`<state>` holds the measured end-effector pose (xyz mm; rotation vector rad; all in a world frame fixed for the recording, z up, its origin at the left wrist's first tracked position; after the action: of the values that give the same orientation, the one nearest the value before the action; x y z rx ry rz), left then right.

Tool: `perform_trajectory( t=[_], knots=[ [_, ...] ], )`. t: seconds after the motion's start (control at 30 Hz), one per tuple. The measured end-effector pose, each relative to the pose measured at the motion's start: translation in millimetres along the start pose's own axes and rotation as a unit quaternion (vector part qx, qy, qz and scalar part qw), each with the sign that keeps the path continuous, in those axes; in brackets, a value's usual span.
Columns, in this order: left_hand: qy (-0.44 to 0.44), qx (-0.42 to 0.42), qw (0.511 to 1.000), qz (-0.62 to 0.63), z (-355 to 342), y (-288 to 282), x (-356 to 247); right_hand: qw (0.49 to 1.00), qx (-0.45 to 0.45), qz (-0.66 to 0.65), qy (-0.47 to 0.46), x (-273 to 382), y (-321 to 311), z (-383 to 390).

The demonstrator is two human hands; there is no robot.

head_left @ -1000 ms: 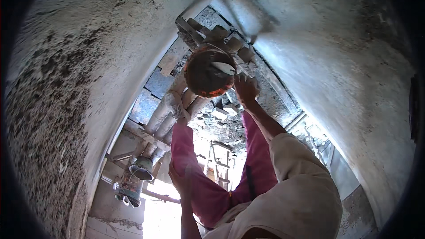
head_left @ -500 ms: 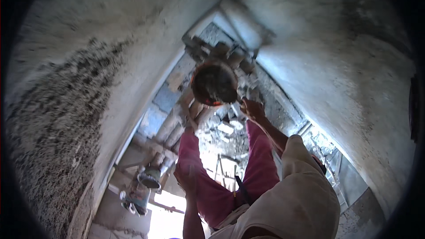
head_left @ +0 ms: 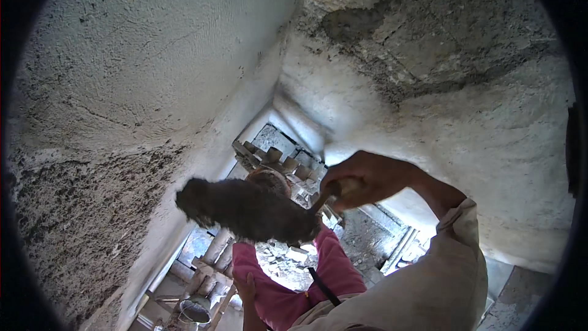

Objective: The person receives a bucket of mortar, retrieves a trowel, and applies mortar from the bucket onto the wall using the trowel.

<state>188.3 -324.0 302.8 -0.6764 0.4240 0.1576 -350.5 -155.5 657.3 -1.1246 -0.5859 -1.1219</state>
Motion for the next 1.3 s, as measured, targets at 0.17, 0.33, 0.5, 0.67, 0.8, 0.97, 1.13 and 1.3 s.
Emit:
perform_trajectory(
  t=[0.17,0.33,0.5,0.67,0.8,0.97,1.13,1.3],
  knots=[
    [-0.014,0.028,1.0,-0.004,2,11,-19,0.961,-0.204,-0.016,0.184,-94,-118,24],
    [0.015,0.036,0.998,-0.04,2,10,7,0.775,-0.541,0.252,0.208,11,-238,110],
    [-0.09,-0.044,0.991,-0.093,-36,-2,9,0.744,-0.363,0.443,0.345,-28,-138,111],
    [-0.122,-0.129,0.974,-0.14,-23,14,-42,0.807,-0.174,0.365,0.43,-278,162,60],
    [-0.023,-0.176,0.976,-0.125,-30,14,13,0.746,-0.111,0.562,0.338,-419,376,-77],
    [-0.048,-0.152,0.98,-0.116,-30,9,-14,0.81,-0.162,0.455,0.333,-472,423,-206],
    [-0.057,-0.177,0.974,-0.127,-31,-1,-5,0.912,-0.201,0.174,0.313,-430,505,-236],
    [-0.033,-0.137,0.983,-0.118,-33,3,-20,0.933,-0.203,0.047,0.295,-439,481,-165]
  ],
)
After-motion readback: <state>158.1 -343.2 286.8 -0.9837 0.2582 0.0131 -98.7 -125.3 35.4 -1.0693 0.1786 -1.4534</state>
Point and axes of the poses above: each hand's wrist, its own z-axis away from the middle knuckle, its own y-axis out of the palm, x = y × z, the point moved 2 cm from there along -z, towards the middle knuckle, and after that the axes turned 9 degrees about z, right-handed, at the moved point
